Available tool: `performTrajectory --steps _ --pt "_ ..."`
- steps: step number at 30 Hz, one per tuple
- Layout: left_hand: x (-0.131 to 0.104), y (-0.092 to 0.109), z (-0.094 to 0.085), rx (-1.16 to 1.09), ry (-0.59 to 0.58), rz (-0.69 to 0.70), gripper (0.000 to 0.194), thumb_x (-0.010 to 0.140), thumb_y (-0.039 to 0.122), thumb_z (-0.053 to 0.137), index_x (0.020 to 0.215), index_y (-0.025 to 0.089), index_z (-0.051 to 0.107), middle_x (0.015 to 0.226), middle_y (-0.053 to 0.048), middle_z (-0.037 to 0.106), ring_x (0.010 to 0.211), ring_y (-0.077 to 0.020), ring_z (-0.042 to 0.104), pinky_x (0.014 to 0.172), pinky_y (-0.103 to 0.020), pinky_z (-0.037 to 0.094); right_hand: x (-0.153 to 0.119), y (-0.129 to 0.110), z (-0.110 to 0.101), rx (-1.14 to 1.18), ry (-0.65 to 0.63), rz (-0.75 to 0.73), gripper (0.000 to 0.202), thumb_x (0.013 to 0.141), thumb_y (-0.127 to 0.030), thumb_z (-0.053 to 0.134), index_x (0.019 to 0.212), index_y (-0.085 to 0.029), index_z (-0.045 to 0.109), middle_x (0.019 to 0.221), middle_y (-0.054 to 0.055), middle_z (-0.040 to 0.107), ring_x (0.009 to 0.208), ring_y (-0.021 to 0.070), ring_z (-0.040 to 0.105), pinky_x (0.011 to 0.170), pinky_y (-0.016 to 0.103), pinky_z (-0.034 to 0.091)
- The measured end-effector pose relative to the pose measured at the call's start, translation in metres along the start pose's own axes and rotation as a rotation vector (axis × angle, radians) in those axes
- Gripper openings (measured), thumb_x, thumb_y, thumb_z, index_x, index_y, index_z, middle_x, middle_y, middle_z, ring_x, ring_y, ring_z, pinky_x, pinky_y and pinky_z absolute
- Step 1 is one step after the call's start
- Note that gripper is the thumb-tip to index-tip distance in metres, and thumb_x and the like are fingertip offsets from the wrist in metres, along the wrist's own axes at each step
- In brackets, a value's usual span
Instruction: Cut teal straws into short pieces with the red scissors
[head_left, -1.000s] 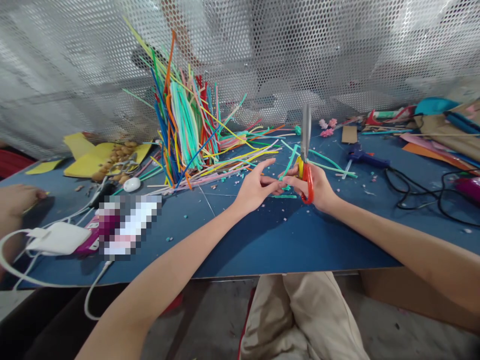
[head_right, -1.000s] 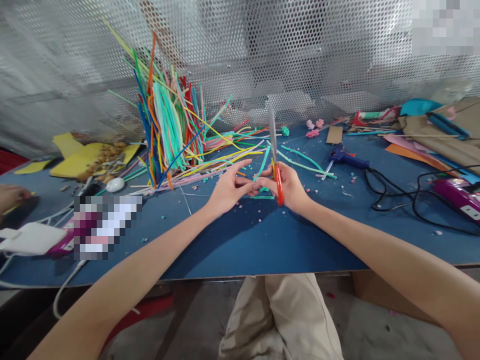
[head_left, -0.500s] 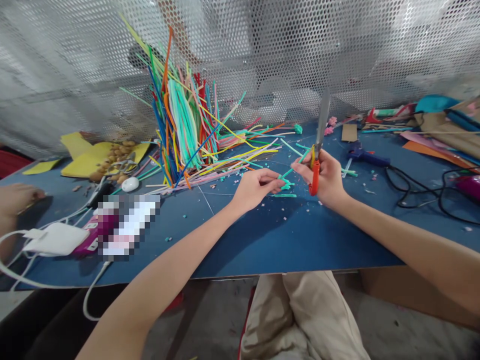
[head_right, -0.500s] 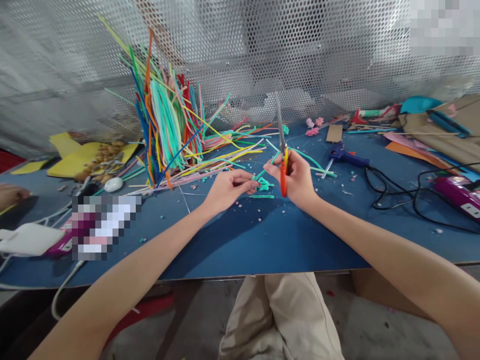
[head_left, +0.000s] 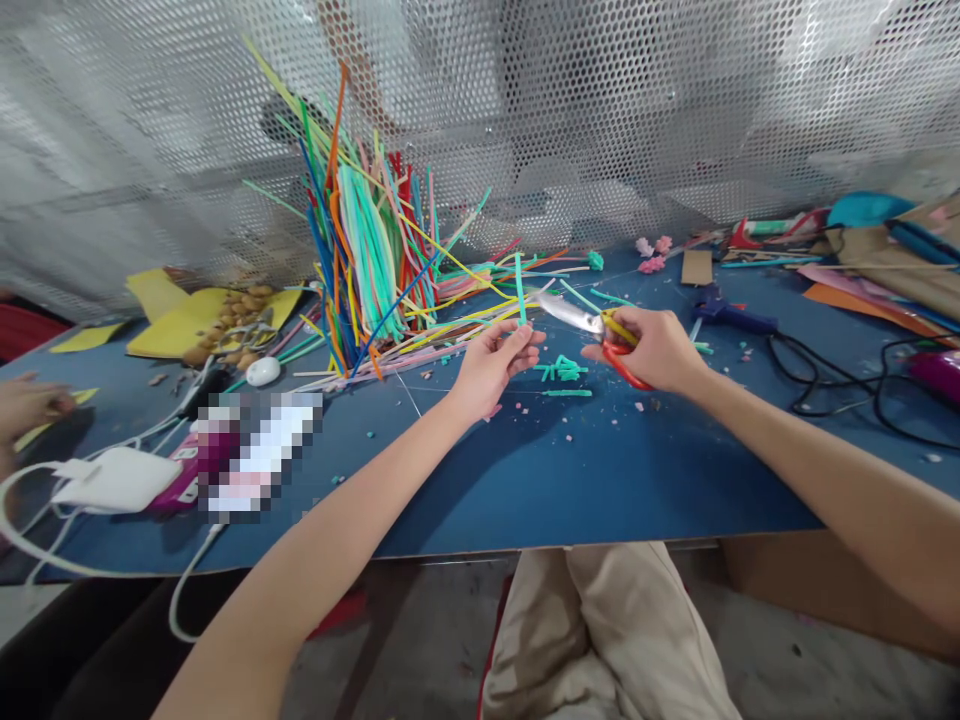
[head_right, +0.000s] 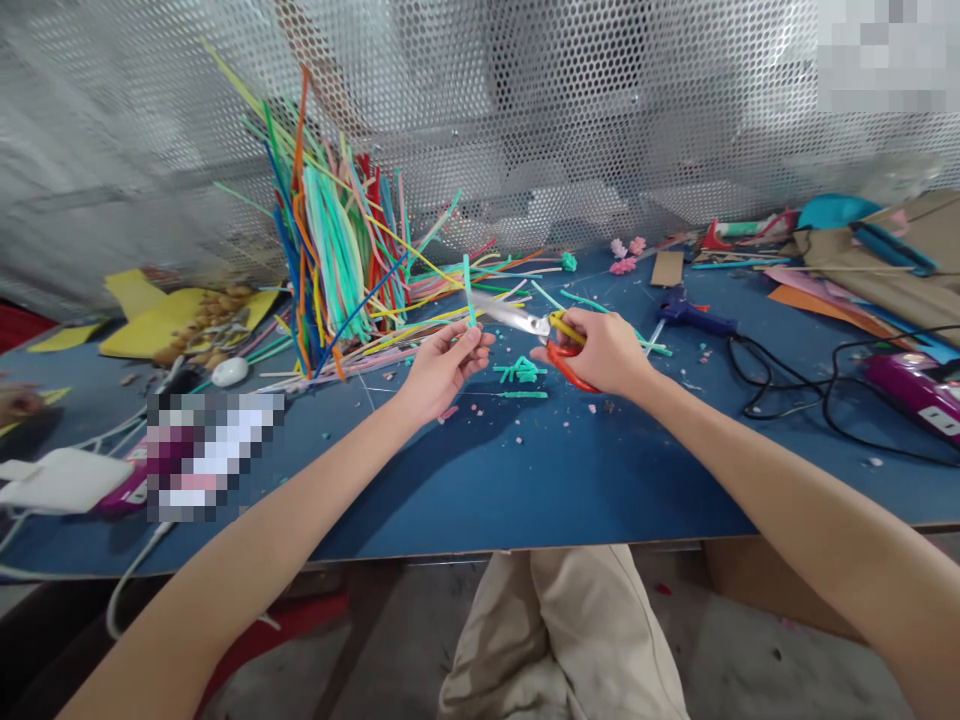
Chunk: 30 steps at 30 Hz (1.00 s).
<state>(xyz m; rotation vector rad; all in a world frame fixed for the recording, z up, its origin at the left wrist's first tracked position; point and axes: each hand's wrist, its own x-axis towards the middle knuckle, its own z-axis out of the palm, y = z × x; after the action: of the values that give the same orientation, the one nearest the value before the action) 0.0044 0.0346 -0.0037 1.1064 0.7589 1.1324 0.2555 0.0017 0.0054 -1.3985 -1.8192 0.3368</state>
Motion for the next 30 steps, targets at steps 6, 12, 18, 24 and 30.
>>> performTrajectory --steps 6,12,18,24,30 --pt "0.002 0.0 -0.004 0.084 0.002 0.093 0.038 0.077 0.047 0.087 0.098 0.017 0.075 0.098 -0.005 0.078 0.071 -0.0075 0.065 0.068 -0.021 0.056 -0.001 -0.01 -0.002 -0.331 -0.148 0.036 0.049 0.079 -0.069 0.069 0.079 -0.025 0.047 0.069 0.001 0.059 0.061 0.018 0.049 0.058 0.031 0.031" --pt "0.0 0.008 -0.006 0.304 0.023 0.217 0.034 0.082 0.05 0.081 0.097 0.019 0.079 0.089 -0.005 0.079 0.059 -0.0071 0.052 0.057 -0.021 0.044 -0.003 -0.01 -0.003 -0.329 -0.27 0.02 0.054 0.083 -0.076 0.058 0.088 -0.023 0.051 0.095 0.009 0.065 0.079 0.0243 0.06 0.066 0.034 0.039" --pt "-0.007 0.017 -0.003 0.488 -0.156 0.198 0.03 0.084 0.048 0.079 0.087 0.018 0.08 0.085 -0.005 0.079 0.062 -0.0101 0.055 0.061 -0.025 0.045 -0.005 -0.016 -0.005 -0.181 -0.411 0.024 0.052 0.081 -0.073 0.064 0.086 -0.023 0.051 0.088 0.005 0.06 0.075 0.0205 0.055 0.067 0.034 0.04" --pt "-0.011 0.023 -0.003 0.532 -0.212 0.156 0.032 0.083 0.049 0.078 0.091 0.019 0.083 0.083 -0.006 0.079 0.069 -0.0134 0.062 0.066 -0.027 0.048 -0.01 -0.03 -0.013 0.125 -0.638 0.115 0.048 0.085 -0.068 0.065 0.085 -0.023 0.05 0.076 -0.003 0.046 0.064 0.0139 0.044 0.061 0.032 0.037" --pt "-0.014 0.024 -0.002 0.546 -0.223 0.184 0.027 0.083 0.045 0.08 0.088 0.019 0.082 0.08 -0.005 0.079 0.072 -0.0145 0.067 0.068 -0.027 0.049 -0.013 -0.035 -0.012 0.173 -0.686 0.154 0.046 0.087 -0.066 0.065 0.085 -0.023 0.048 0.072 -0.004 0.039 0.063 0.0136 0.038 0.059 0.032 0.033"
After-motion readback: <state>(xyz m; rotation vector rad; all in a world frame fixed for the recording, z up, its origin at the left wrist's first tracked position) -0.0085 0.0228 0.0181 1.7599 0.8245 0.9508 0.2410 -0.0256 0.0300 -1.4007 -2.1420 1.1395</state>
